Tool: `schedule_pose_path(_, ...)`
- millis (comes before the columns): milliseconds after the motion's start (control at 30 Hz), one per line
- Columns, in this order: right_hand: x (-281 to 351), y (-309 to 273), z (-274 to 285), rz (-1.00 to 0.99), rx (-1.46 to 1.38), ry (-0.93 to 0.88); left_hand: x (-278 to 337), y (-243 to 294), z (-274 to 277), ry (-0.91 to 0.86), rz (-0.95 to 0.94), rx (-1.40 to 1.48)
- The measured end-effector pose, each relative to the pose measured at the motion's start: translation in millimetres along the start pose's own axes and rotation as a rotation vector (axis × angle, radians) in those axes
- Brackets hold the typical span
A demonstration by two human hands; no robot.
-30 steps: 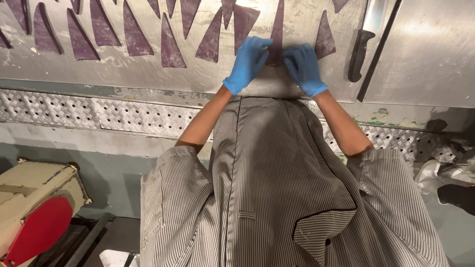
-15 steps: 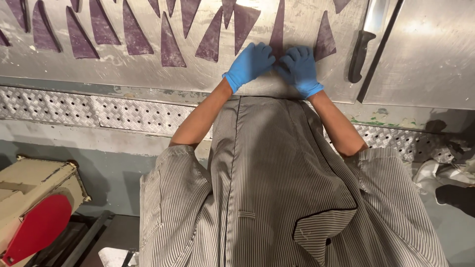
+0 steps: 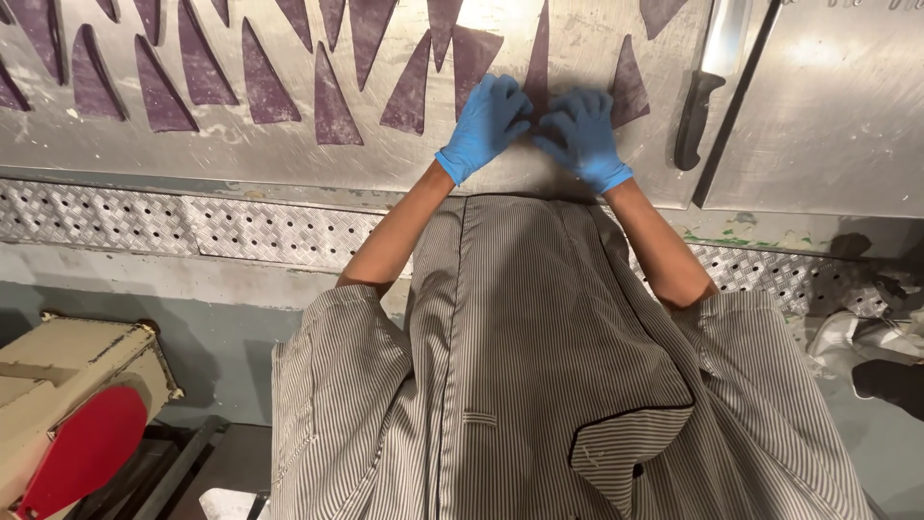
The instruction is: Cutting purple dough into triangular shapes on a metal workbench.
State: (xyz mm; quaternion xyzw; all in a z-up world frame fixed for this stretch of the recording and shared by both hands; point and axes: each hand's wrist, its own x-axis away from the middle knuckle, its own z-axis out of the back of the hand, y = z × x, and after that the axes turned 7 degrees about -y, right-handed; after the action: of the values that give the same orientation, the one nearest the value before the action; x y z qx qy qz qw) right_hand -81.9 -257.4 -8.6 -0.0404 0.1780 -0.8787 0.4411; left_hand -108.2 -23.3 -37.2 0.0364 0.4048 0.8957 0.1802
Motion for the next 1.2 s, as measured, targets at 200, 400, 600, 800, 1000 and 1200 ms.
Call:
schedule_pose_path(200,3,7,-5,0.06,0.154,0.003,14,-9,-10,0.1,-0.254,-0.168)
schedule_pose_path(400,-2,5,-4,0.105,0.164,0.053,17,-22,-22,0.118,-0.261,-0.162)
schedule_pose_path(600,-3,10,-9,0.059,0.146,0.037,16,-14,-16,0.186,-0.256,-0.166)
schedule_pose_path(800,-11,6,-4,0.076,0.149,0.03,10,-25,-25,0.208,-0.222,-0.161)
schedule_pose_path(1000,-22,3,6,0.098,0.079,0.07,7,-23,-21,0.202,-0.229,-0.146)
schedule_pose_path(1200,-32,4,12,0.087,0.104,0.045,1,-26,-18,0.193,-0.219,-0.16)
